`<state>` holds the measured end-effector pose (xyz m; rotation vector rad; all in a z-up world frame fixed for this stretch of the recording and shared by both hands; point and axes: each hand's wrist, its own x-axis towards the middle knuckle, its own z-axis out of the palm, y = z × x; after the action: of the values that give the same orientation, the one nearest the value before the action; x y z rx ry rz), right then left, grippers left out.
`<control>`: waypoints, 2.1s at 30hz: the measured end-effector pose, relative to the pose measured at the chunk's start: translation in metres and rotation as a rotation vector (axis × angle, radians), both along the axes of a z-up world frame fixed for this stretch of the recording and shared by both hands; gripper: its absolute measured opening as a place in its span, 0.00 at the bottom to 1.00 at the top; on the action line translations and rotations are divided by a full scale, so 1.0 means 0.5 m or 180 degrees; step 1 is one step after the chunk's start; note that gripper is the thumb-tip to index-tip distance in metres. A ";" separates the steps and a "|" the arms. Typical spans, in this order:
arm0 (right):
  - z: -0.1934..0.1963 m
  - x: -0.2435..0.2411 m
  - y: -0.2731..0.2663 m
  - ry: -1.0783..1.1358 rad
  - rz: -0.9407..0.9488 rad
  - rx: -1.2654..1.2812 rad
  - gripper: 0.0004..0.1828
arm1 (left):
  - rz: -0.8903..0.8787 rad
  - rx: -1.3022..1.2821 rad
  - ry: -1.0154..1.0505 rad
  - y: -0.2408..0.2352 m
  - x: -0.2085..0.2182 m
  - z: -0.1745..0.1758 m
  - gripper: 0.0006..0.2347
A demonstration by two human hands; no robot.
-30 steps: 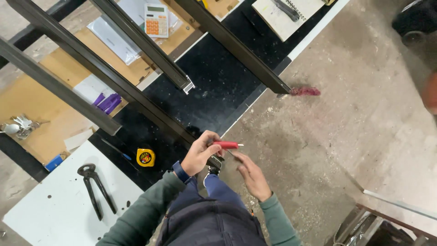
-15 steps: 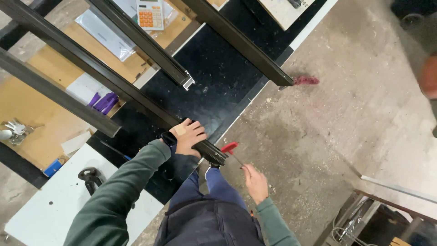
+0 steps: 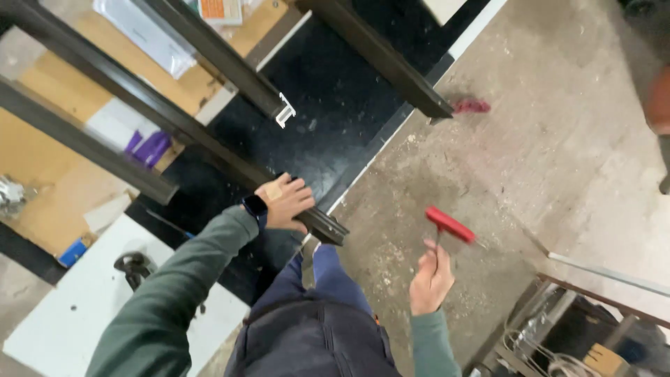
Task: The person assembles a rectangular metal frame on a workbench. They position dark metal rails and a frame section on the bench, use a red-handled screwdriver to drive screws at the joints, handle small brackets and fasteners, and press the frame members together to align the corners while fastening.
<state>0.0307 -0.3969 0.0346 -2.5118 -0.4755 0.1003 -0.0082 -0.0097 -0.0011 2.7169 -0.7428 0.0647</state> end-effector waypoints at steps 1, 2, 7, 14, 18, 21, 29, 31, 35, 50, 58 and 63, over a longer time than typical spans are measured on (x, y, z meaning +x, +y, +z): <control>-0.042 0.004 0.004 -0.0168 -0.0031 0.0119 0.12 | -0.0026 0.0058 -0.0090 0.014 0.015 0.004 0.28; -0.046 0.001 0.000 -0.0155 -0.0027 0.0109 0.12 | -0.0023 0.0048 -0.0076 0.009 0.010 0.005 0.28; 0.046 0.041 0.032 -0.0036 0.0069 0.0209 0.10 | 0.0032 0.0031 -0.0059 0.028 0.020 0.014 0.29; -0.005 -0.011 0.025 -0.0657 0.1083 -0.0331 0.09 | 0.0011 -0.0112 0.0132 0.005 -0.009 0.014 0.27; 0.091 0.036 0.044 0.0346 0.0145 -0.0072 0.11 | -0.0024 -0.0045 -0.0062 -0.014 -0.018 0.011 0.29; 0.065 0.053 0.033 0.0581 0.0083 0.0113 0.12 | 0.0108 -0.0048 -0.0141 -0.018 -0.012 0.055 0.32; 0.075 0.079 0.106 0.0774 0.1159 0.0192 0.11 | 0.1439 -0.3761 0.0421 -0.182 -0.029 0.167 0.26; 0.084 0.110 0.114 0.0438 0.1978 0.0365 0.10 | 0.2069 -0.4461 0.0893 -0.215 -0.019 0.165 0.17; 0.187 0.214 0.111 0.0585 0.2267 0.0639 0.17 | 0.2683 -0.4562 0.1037 -0.219 0.058 0.057 0.10; 0.216 0.934 -0.161 0.0717 0.1673 0.0429 0.20 | 0.4619 0.0689 -0.1446 -0.173 0.479 0.096 0.23; 0.247 1.324 0.157 -0.0117 0.2039 0.0607 0.21 | 0.4325 -0.0848 -0.0633 -0.158 0.884 0.101 0.13; 0.065 1.652 0.316 0.0577 0.1841 0.0726 0.29 | 0.4988 -0.0916 0.0061 -0.070 1.062 -0.016 0.13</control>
<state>0.8566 -0.2387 0.0669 -2.0533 -1.0573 0.4617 0.5227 -0.0449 -0.0093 2.2866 1.3584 0.4276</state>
